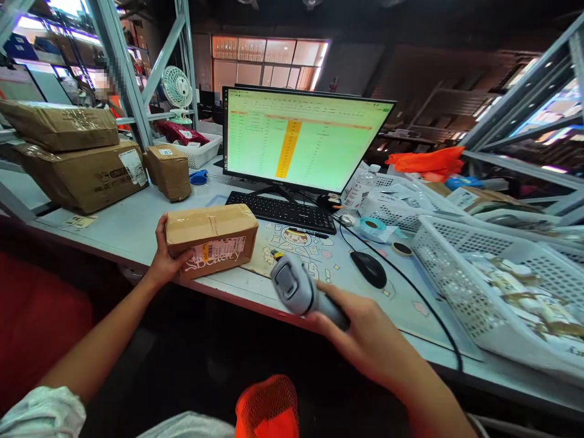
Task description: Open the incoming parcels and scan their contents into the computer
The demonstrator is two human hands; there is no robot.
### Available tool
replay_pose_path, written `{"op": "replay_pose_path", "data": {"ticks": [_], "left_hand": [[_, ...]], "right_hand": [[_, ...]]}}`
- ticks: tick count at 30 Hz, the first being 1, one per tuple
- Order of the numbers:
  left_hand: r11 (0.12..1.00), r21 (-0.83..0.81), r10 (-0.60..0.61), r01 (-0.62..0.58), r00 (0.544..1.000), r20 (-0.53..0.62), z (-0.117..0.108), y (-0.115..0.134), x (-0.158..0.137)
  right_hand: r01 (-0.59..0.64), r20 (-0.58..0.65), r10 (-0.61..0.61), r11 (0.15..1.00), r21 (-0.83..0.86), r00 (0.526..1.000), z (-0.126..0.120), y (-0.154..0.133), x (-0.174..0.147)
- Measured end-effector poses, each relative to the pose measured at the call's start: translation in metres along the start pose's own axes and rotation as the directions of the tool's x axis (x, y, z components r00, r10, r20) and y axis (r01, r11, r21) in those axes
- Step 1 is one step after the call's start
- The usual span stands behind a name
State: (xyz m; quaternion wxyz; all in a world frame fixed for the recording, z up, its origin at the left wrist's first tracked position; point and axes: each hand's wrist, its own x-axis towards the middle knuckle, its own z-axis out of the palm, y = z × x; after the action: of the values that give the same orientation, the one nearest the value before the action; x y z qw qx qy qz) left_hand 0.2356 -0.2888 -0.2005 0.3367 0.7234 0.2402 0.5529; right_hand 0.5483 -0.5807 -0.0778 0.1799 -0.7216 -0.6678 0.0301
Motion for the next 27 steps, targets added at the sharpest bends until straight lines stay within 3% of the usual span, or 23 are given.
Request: {"op": "replay_pose_path", "data": {"ticks": [3, 8, 14, 17, 20, 22, 24, 27], "left_hand": [[0.994, -0.089, -0.067, 0.067, 0.998, 0.004, 0.003, -0.004, -0.002], [0.969, -0.179, -0.164, 0.173, 0.985, 0.062, 0.004, -0.011, -0.006], [0.964, -0.196, -0.173, 0.182, 0.983, 0.062, 0.003, -0.016, -0.011], [0.954, -0.191, -0.223, 0.229, 0.973, 0.054, 0.004, -0.019, -0.014], [0.949, -0.196, -0.241, 0.246, 0.969, 0.049, 0.006, -0.021, -0.016], [0.947, -0.198, -0.248, 0.253, 0.967, 0.053, 0.007, -0.020, -0.016], [0.943, -0.203, -0.260, 0.265, 0.964, 0.050, 0.007, -0.017, -0.015], [0.941, -0.185, -0.281, 0.282, 0.959, 0.031, 0.007, -0.013, -0.014]], "right_hand": [[0.145, 0.069, -0.144, 0.989, -0.007, 0.987, 0.006, -0.029, -0.011], [0.263, 0.176, -0.258, 0.965, -0.004, 0.950, 0.021, -0.057, 0.008], [0.259, 0.227, -0.258, 0.966, 0.028, 0.939, 0.020, -0.073, 0.029], [0.137, 0.154, -0.144, 0.989, 0.053, 0.978, 0.016, -0.049, 0.038], [-0.083, -0.022, 0.083, 0.997, 0.010, 0.996, 0.019, 0.005, 0.054], [-0.281, -0.140, 0.268, 0.956, -0.087, 0.953, 0.027, 0.047, 0.066], [-0.466, -0.216, 0.425, 0.862, -0.201, 0.879, 0.041, 0.085, 0.073], [-0.583, -0.242, 0.532, 0.758, -0.293, 0.812, 0.063, 0.122, 0.075]]}}
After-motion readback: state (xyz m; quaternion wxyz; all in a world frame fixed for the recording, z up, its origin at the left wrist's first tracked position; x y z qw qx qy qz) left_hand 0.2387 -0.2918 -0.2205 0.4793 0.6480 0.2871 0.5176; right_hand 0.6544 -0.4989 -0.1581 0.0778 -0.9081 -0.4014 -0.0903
